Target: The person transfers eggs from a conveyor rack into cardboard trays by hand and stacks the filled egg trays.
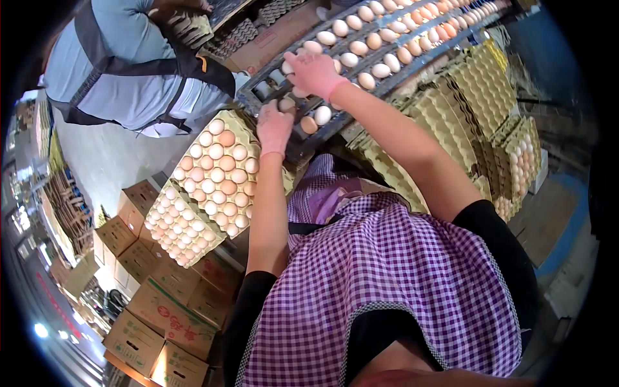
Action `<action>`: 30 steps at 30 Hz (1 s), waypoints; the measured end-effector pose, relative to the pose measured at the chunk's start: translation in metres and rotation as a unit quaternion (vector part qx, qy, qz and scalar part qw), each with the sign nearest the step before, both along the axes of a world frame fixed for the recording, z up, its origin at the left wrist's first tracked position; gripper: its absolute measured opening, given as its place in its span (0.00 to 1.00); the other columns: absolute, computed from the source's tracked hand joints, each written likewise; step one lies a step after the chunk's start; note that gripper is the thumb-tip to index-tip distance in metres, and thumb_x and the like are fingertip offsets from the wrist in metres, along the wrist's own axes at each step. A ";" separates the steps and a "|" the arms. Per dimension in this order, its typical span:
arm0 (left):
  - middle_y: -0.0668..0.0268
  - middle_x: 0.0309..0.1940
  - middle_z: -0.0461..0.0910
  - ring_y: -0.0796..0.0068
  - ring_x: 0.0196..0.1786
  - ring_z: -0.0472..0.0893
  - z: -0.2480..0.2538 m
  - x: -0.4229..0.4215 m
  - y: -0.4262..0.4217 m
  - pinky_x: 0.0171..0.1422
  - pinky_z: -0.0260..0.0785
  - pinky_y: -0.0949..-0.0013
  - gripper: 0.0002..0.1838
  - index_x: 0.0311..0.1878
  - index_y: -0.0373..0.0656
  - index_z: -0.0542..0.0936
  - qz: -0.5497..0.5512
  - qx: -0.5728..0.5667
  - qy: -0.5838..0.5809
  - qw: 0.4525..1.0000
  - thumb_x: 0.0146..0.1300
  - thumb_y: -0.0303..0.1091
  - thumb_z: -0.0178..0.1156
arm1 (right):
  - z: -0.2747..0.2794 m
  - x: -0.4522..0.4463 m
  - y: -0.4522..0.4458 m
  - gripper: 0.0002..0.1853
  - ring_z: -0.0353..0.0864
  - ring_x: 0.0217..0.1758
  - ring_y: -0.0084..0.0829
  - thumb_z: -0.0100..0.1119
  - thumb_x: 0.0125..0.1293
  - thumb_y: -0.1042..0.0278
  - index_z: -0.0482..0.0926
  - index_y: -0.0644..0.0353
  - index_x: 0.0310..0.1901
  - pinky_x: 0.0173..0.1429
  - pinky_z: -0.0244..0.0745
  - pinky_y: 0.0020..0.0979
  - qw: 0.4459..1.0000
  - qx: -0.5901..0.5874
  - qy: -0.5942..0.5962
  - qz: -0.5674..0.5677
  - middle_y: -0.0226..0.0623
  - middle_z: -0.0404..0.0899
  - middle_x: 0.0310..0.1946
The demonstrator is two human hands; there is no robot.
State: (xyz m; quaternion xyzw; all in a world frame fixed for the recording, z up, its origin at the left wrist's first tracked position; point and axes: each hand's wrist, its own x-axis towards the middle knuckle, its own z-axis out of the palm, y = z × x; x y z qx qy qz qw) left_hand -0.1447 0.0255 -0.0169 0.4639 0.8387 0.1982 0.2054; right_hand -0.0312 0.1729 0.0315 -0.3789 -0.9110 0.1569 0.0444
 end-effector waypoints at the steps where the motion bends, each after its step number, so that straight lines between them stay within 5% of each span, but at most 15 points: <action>1: 0.47 0.56 0.77 0.44 0.60 0.78 0.010 0.012 0.006 0.66 0.70 0.51 0.28 0.57 0.39 0.76 -0.023 -0.022 0.003 0.999 0.61 0.50 0.62 | -0.005 -0.005 0.012 0.18 0.83 0.56 0.41 0.54 0.68 0.60 0.73 0.54 0.58 0.55 0.77 0.42 0.999 0.026 -0.024 -0.008 0.40 0.83 0.52; 5: 0.42 0.64 0.71 0.42 0.67 0.71 0.039 0.030 0.014 0.72 0.65 0.52 0.38 0.68 0.40 0.69 -0.033 -0.076 -0.050 0.995 0.59 0.51 0.66 | -0.015 0.013 0.040 0.17 0.83 0.58 0.41 0.51 0.67 0.65 0.75 0.58 0.56 0.52 0.79 0.41 0.988 0.095 -0.117 0.021 0.43 0.81 0.52; 9: 0.41 0.62 0.71 0.42 0.66 0.72 0.050 0.010 0.020 0.70 0.67 0.52 0.32 0.65 0.39 0.72 -0.044 0.150 0.091 0.983 0.60 0.41 0.66 | 0.017 -0.002 0.012 0.20 0.81 0.60 0.46 0.53 0.64 0.68 0.71 0.55 0.58 0.54 0.79 0.43 0.999 0.021 -0.044 0.008 0.48 0.72 0.58; 11: 0.46 0.55 0.73 0.45 0.59 0.76 0.064 0.003 0.040 0.65 0.70 0.51 0.26 0.59 0.38 0.75 -0.003 0.098 0.082 0.992 0.58 0.37 0.66 | 0.003 -0.012 0.018 0.23 0.80 0.61 0.46 0.58 0.62 0.68 0.71 0.54 0.60 0.58 0.78 0.45 0.991 0.054 0.064 0.107 0.49 0.70 0.59; 15: 0.50 0.51 0.76 0.48 0.55 0.76 0.022 -0.021 0.044 0.62 0.70 0.50 0.24 0.55 0.41 0.78 -0.098 0.132 0.213 0.963 0.56 0.39 0.68 | -0.036 -0.013 0.022 0.24 0.77 0.63 0.49 0.62 0.60 0.67 0.73 0.58 0.59 0.65 0.74 0.45 0.961 0.133 0.151 0.189 0.50 0.75 0.55; 17: 0.55 0.49 0.78 0.50 0.57 0.75 0.038 -0.027 0.030 0.63 0.69 0.49 0.24 0.53 0.44 0.79 -0.174 0.088 0.225 0.955 0.54 0.42 0.68 | -0.010 0.005 -0.006 0.26 0.76 0.63 0.50 0.64 0.60 0.63 0.73 0.60 0.60 0.67 0.72 0.46 0.951 0.134 0.221 0.168 0.50 0.76 0.58; 19: 0.46 0.57 0.74 0.42 0.62 0.71 0.043 -0.003 0.011 0.68 0.62 0.45 0.29 0.61 0.36 0.75 -0.075 0.140 0.204 0.966 0.59 0.43 0.67 | 0.002 0.051 -0.031 0.29 0.73 0.66 0.50 0.66 0.60 0.61 0.72 0.58 0.62 0.70 0.67 0.47 0.947 0.115 0.281 0.109 0.51 0.74 0.60; 23: 0.41 0.64 0.69 0.40 0.68 0.68 0.001 0.070 -0.011 0.75 0.58 0.43 0.37 0.68 0.34 0.70 -0.221 0.122 -0.069 0.965 0.65 0.51 0.64 | 0.004 0.169 -0.088 0.32 0.71 0.67 0.51 0.68 0.60 0.60 0.72 0.58 0.65 0.73 0.64 0.47 0.981 0.016 0.183 -0.068 0.50 0.72 0.62; 25: 0.37 0.68 0.65 0.37 0.71 0.65 -0.014 0.098 -0.021 0.77 0.57 0.48 0.37 0.68 0.32 0.70 -0.252 0.012 -0.111 0.961 0.65 0.51 0.65 | -0.002 0.210 -0.119 0.32 0.69 0.68 0.51 0.69 0.59 0.59 0.72 0.57 0.65 0.75 0.62 0.47 0.983 -0.028 0.137 -0.118 0.49 0.71 0.63; 27: 0.38 0.67 0.64 0.40 0.71 0.64 -0.023 0.113 -0.040 0.77 0.56 0.50 0.41 0.68 0.29 0.66 -0.310 -0.033 0.021 0.950 0.64 0.54 0.64 | -0.009 0.240 -0.144 0.37 0.65 0.71 0.51 0.71 0.57 0.53 0.71 0.57 0.67 0.78 0.56 0.49 0.987 -0.064 0.045 -0.139 0.50 0.69 0.65; 30: 0.38 0.68 0.62 0.41 0.71 0.64 -0.032 0.114 -0.077 0.76 0.56 0.50 0.38 0.69 0.31 0.64 -0.242 -0.021 0.071 0.967 0.64 0.47 0.64 | -0.011 0.264 -0.172 0.45 0.62 0.72 0.55 0.74 0.52 0.43 0.69 0.55 0.69 0.80 0.51 0.53 0.989 -0.084 -0.082 -0.090 0.53 0.66 0.68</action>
